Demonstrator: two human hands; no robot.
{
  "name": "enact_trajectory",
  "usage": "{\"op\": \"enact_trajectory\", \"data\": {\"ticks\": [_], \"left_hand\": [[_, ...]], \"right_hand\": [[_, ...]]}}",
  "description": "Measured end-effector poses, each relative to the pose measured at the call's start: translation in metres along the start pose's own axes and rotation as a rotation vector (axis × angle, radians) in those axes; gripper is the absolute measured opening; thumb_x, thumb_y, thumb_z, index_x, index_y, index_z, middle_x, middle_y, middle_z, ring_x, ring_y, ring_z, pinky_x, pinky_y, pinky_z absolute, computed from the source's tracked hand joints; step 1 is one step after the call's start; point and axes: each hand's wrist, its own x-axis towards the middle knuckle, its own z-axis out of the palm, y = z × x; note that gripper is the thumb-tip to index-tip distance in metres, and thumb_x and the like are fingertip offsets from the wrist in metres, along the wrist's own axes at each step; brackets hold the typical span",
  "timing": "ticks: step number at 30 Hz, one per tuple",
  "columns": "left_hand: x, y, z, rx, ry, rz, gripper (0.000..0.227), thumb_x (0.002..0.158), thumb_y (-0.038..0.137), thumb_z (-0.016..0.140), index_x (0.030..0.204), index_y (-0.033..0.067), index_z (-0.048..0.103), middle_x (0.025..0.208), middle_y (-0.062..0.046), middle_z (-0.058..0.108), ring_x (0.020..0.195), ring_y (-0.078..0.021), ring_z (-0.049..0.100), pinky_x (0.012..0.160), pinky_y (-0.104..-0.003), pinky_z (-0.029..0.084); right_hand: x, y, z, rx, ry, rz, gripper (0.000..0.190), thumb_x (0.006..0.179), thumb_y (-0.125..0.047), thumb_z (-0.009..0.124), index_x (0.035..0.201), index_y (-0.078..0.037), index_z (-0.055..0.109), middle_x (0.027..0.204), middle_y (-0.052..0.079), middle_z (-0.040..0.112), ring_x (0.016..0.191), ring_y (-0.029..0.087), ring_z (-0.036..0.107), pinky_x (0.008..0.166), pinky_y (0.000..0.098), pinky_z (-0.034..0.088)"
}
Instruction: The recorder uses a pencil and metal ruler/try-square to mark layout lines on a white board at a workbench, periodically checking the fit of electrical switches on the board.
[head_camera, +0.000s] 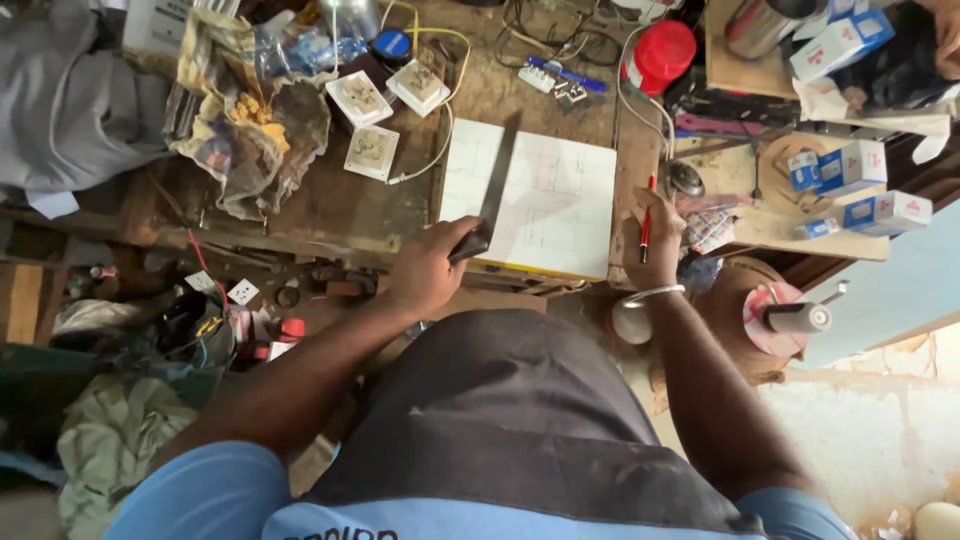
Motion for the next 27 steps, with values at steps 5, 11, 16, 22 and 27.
{"op": "enact_trajectory", "data": {"ticks": [5, 11, 16, 22, 27], "left_hand": [[-0.004, -0.006, -0.009, 0.11, -0.191, 0.08, 0.068, 0.076, 0.017, 0.081, 0.137, 0.0109, 0.052, 0.098, -0.014, 0.067, 0.087, -0.0356, 0.069, 0.073, -0.047, 0.055], [-0.004, -0.023, 0.013, 0.351, -0.432, 0.088, 0.071, 0.085, 0.028, 0.077, 0.149, 0.0206, 0.046, 0.103, -0.014, 0.066, 0.089, -0.0348, 0.067, 0.073, -0.048, 0.055], [0.003, -0.032, 0.017, 0.41, -0.523, 0.096, 0.076, 0.087, 0.021, 0.072, 0.155, 0.0246, 0.04, 0.107, -0.014, 0.065, 0.092, -0.0337, 0.066, 0.075, -0.047, 0.056], [0.016, -0.071, 0.022, 0.563, -0.494, 0.086, 0.067, 0.1, 0.016, 0.066, 0.158, 0.0314, 0.039, 0.102, -0.011, 0.067, 0.083, -0.0274, 0.068, 0.067, -0.044, 0.058], [0.07, -0.095, 0.043, 0.614, -0.091, 0.117, 0.073, 0.08, 0.032, 0.08, 0.145, 0.0235, 0.047, 0.097, -0.011, 0.071, 0.08, -0.03, 0.071, 0.065, -0.048, 0.057]], "right_hand": [[0.025, 0.03, 0.023, 0.085, -0.072, 0.02, 0.044, 0.101, -0.018, 0.063, 0.141, -0.002, 0.054, 0.126, 0.028, 0.067, 0.113, 0.044, 0.067, 0.094, 0.0477, 0.053], [0.064, 0.044, 0.049, 0.06, -0.285, 0.131, 0.046, 0.099, -0.027, 0.067, 0.141, -0.012, 0.054, 0.102, 0.026, 0.069, 0.095, 0.049, 0.067, 0.081, 0.053, 0.051], [0.056, 0.037, 0.033, 0.059, -0.297, 0.169, 0.038, 0.101, -0.027, 0.066, 0.135, -0.013, 0.059, 0.097, 0.021, 0.07, 0.09, 0.044, 0.069, 0.077, 0.0505, 0.053], [-0.02, 0.03, -0.007, -0.016, -0.12, -0.002, 0.019, 0.099, -0.015, 0.065, 0.115, -0.004, 0.064, 0.099, 0.019, 0.068, 0.091, 0.04, 0.066, 0.081, 0.047, 0.053], [-0.077, 0.008, -0.018, -0.026, -0.073, -0.045, 0.018, 0.094, -0.008, 0.066, 0.111, -0.004, 0.066, 0.104, 0.017, 0.069, 0.092, 0.037, 0.067, 0.082, 0.0441, 0.054]]}}
